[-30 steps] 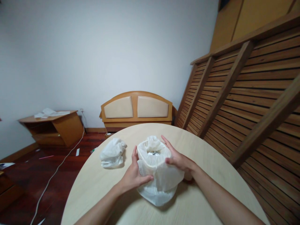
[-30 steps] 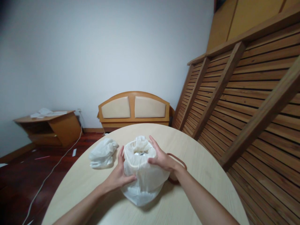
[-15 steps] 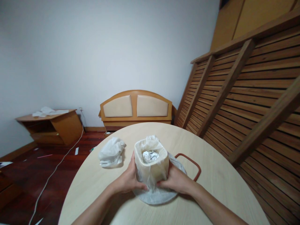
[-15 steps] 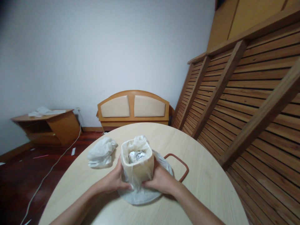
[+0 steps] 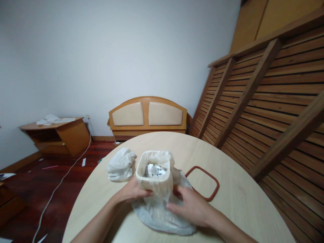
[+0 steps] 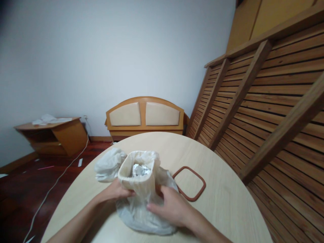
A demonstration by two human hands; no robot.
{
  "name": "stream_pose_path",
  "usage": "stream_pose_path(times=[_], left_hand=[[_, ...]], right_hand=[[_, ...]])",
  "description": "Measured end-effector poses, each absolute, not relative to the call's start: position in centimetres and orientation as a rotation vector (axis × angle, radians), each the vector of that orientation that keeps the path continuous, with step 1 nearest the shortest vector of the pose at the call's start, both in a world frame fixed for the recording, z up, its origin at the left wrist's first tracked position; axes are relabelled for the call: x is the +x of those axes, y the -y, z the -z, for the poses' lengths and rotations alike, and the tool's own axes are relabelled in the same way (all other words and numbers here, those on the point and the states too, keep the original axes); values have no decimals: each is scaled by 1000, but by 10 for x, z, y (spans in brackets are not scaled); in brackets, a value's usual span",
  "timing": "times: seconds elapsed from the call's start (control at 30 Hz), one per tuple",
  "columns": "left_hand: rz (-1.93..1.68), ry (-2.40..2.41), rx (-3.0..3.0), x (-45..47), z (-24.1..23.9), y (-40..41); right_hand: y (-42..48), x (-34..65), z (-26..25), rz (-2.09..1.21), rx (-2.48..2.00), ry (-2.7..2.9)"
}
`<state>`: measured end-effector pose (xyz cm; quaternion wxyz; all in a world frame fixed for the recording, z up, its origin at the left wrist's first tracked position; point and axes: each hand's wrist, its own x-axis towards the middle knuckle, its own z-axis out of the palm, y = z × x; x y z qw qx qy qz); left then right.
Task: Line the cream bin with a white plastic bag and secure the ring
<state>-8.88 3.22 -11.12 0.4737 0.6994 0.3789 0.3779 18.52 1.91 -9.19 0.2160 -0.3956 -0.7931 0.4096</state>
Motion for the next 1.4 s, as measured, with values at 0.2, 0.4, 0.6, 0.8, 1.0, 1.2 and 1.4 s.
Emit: stream_pose_path(times=[0.2, 0.4, 0.6, 0.8, 1.0, 1.2, 1.4], left_hand=[[-975, -1003, 1726, -107, 120, -41], [-1468, -1221, 1749, -94, 132, -44], [-1711, -1259, 1720, -63, 127, -26], [-1609, -1324, 1711, -51, 133, -30], [-1580, -1298, 1689, -45, 129, -29], [-1505, -1232, 1672, -45, 128, -30], [-1497, -1260, 1694, -47, 130, -34]], right_hand=[[-61, 200, 83, -817, -1013, 1818], [-69, 187, 114, -1033, -879, 1944], [-45, 190, 120, -743, -982, 2305], [-39, 198, 86, -416, -1299, 2255], [-43, 189, 84, -170, -1010, 2146], [-57, 204, 97, -213, -949, 2457], [-64, 218, 95, -339, -1060, 2459]])
